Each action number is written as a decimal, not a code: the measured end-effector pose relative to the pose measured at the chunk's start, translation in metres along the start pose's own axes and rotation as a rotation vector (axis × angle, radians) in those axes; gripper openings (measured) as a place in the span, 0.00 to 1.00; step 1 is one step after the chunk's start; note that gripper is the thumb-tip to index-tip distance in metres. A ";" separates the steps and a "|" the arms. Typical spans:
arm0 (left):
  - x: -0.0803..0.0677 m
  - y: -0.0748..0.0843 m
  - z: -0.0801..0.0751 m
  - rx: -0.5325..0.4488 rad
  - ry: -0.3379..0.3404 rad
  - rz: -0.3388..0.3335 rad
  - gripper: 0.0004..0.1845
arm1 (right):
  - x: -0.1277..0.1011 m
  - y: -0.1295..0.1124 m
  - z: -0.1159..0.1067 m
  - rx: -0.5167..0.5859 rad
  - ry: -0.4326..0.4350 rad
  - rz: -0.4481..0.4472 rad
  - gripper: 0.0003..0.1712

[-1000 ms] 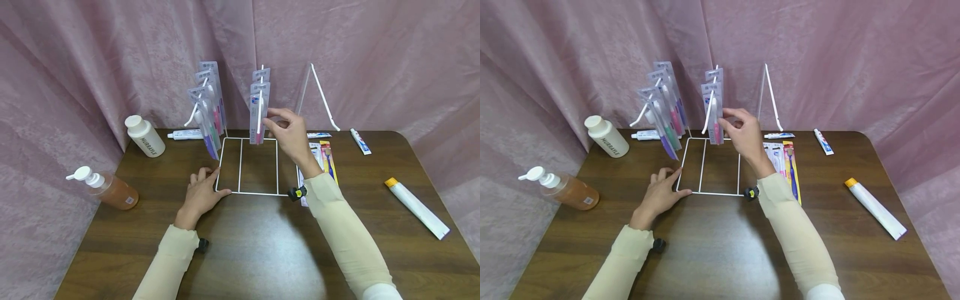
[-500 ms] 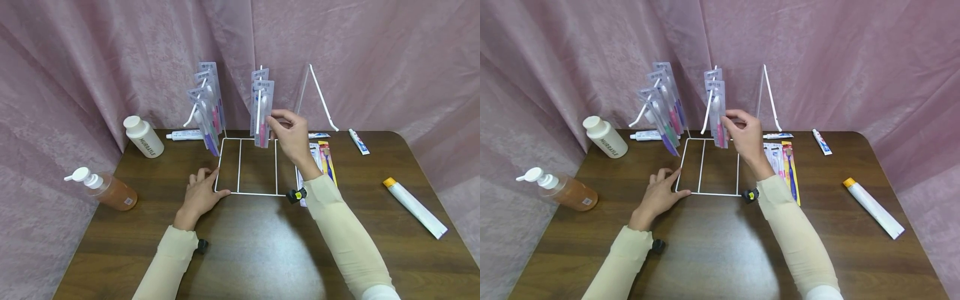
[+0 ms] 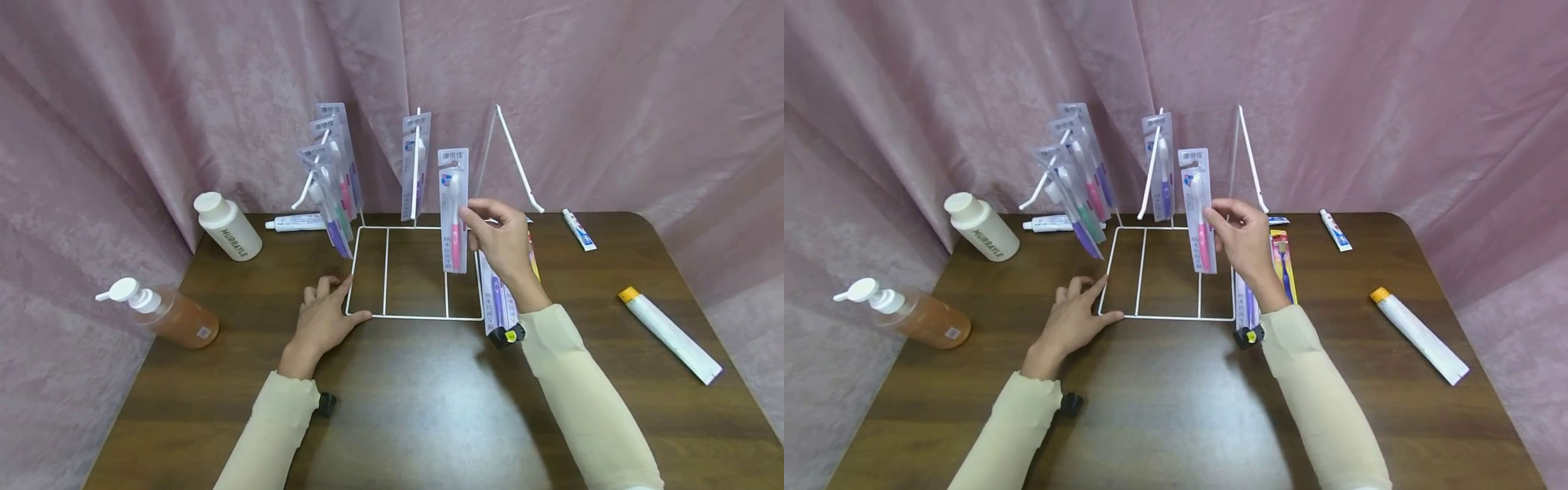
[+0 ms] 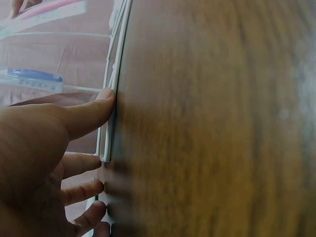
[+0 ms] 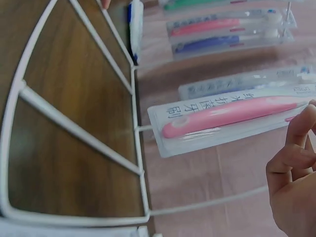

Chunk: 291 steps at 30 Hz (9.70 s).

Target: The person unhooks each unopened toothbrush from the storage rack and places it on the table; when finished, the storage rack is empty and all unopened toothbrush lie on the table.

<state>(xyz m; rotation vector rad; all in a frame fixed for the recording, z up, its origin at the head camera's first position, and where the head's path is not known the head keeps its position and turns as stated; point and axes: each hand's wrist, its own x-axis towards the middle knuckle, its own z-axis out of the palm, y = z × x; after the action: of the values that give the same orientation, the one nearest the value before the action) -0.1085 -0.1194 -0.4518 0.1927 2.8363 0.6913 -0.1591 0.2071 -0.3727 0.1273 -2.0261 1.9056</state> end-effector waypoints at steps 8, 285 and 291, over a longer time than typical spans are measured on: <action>-0.001 0.000 0.000 0.001 -0.004 -0.008 0.52 | -0.018 0.017 -0.049 -0.081 0.000 0.101 0.13; -0.003 0.000 -0.005 -0.017 0.012 -0.009 0.49 | -0.107 0.032 -0.017 -0.805 -0.376 0.528 0.52; -0.006 -0.002 -0.006 -0.009 0.012 -0.026 0.49 | -0.107 0.027 -0.015 -0.782 -0.396 0.570 0.53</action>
<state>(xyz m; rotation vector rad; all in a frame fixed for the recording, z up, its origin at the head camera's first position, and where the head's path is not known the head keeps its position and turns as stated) -0.1041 -0.1246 -0.4465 0.1505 2.8409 0.7021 -0.0648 0.2052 -0.4316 -0.3300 -3.1917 1.2379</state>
